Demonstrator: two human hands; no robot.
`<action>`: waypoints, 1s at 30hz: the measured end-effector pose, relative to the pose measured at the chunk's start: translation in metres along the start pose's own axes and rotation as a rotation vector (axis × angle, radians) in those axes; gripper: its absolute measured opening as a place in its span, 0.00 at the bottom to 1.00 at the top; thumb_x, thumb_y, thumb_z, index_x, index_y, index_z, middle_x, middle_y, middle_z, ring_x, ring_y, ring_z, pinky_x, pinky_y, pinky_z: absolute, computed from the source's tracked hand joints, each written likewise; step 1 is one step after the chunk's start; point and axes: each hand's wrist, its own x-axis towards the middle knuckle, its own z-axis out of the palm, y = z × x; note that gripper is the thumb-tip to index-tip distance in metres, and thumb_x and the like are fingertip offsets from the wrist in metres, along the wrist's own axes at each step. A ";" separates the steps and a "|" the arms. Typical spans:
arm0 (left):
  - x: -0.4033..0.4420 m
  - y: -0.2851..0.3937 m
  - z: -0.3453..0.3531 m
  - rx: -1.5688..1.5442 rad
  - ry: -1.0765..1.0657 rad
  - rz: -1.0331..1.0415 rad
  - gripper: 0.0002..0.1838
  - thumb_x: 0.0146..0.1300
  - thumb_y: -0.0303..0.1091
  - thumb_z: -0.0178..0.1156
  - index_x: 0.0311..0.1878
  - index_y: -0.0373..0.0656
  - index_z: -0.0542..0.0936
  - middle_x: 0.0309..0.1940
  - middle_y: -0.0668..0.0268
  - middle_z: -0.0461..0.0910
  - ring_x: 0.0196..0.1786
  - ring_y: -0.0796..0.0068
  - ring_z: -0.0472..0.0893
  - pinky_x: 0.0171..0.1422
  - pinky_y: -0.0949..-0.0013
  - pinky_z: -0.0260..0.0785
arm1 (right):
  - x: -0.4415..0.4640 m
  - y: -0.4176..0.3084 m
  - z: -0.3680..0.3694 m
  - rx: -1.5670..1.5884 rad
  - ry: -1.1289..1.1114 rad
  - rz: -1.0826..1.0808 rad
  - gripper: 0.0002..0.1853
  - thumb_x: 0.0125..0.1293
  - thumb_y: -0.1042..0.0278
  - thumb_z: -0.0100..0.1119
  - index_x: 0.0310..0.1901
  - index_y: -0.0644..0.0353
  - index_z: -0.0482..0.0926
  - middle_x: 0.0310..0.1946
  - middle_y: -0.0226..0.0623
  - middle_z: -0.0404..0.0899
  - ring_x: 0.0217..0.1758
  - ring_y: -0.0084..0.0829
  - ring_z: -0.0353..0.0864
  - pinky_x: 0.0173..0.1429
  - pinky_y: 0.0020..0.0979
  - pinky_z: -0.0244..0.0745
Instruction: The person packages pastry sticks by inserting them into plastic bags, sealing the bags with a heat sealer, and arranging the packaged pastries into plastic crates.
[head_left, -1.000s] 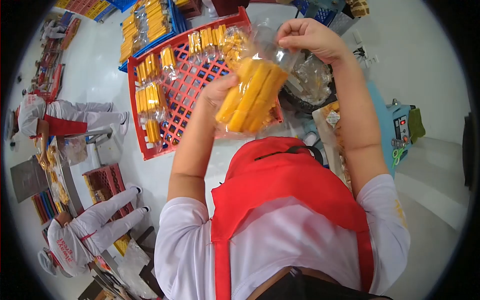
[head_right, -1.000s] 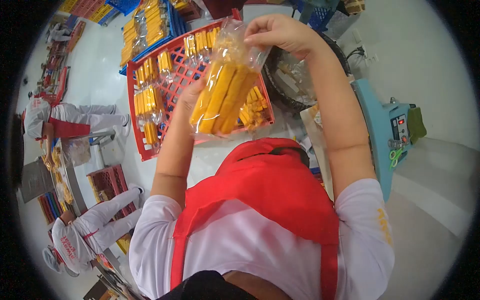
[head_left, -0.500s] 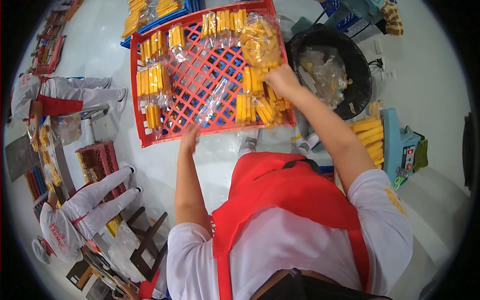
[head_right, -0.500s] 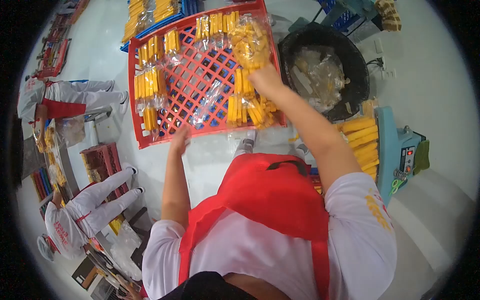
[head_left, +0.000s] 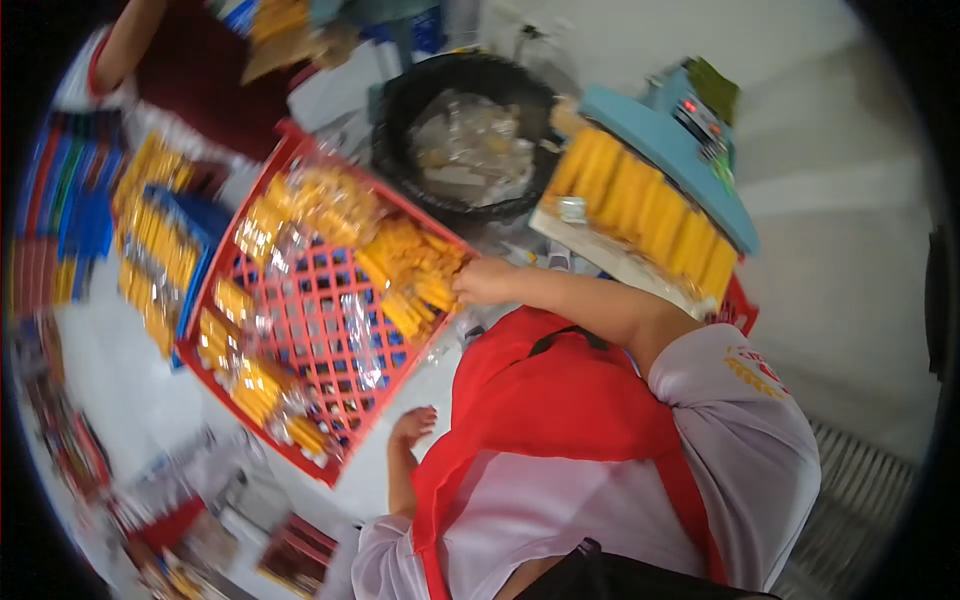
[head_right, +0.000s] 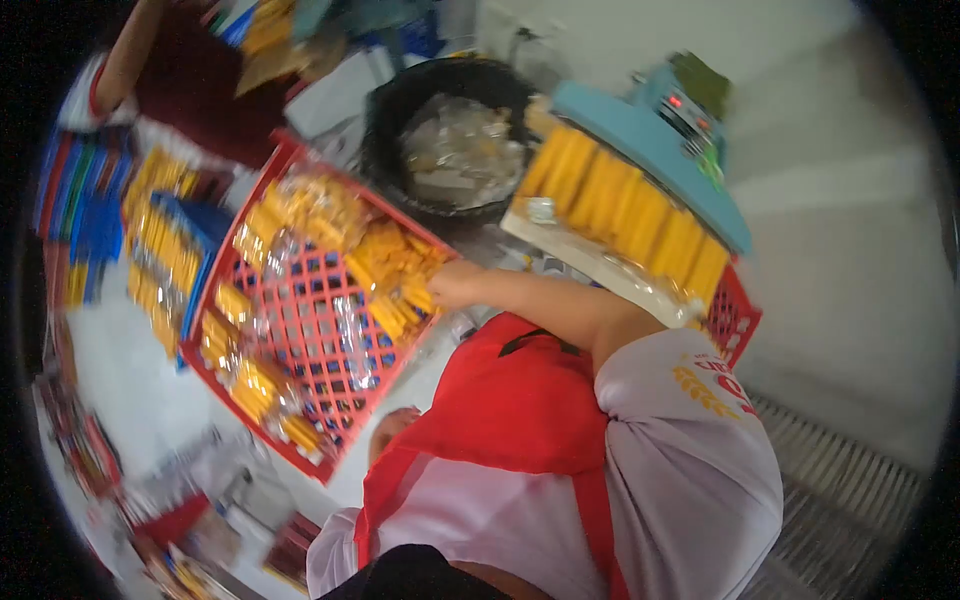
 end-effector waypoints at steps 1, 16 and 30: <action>-0.024 0.085 0.002 -0.033 -0.052 0.034 0.15 0.51 0.37 0.53 0.43 0.43 0.74 0.36 0.67 0.74 0.38 0.75 0.72 0.42 0.70 0.66 | -0.017 0.004 -0.003 0.016 0.043 0.047 0.12 0.49 0.60 0.53 0.30 0.59 0.78 0.30 0.43 0.78 0.33 0.43 0.77 0.38 0.41 0.71; 0.085 0.525 0.343 1.407 0.037 1.595 0.11 0.56 0.33 0.50 0.40 0.38 0.76 0.38 0.54 0.75 0.43 0.54 0.73 0.48 0.62 0.63 | -0.208 0.084 -0.104 -0.015 1.352 0.477 0.13 0.55 0.61 0.52 0.35 0.62 0.74 0.37 0.44 0.74 0.42 0.41 0.72 0.44 0.37 0.68; 0.135 0.514 0.381 1.731 0.445 1.362 0.14 0.57 0.38 0.49 0.33 0.36 0.78 0.33 0.51 0.75 0.38 0.52 0.73 0.46 0.58 0.64 | -0.152 0.148 -0.091 -0.179 1.276 0.696 0.13 0.52 0.68 0.41 0.34 0.65 0.74 0.36 0.43 0.74 0.45 0.40 0.70 0.56 0.40 0.56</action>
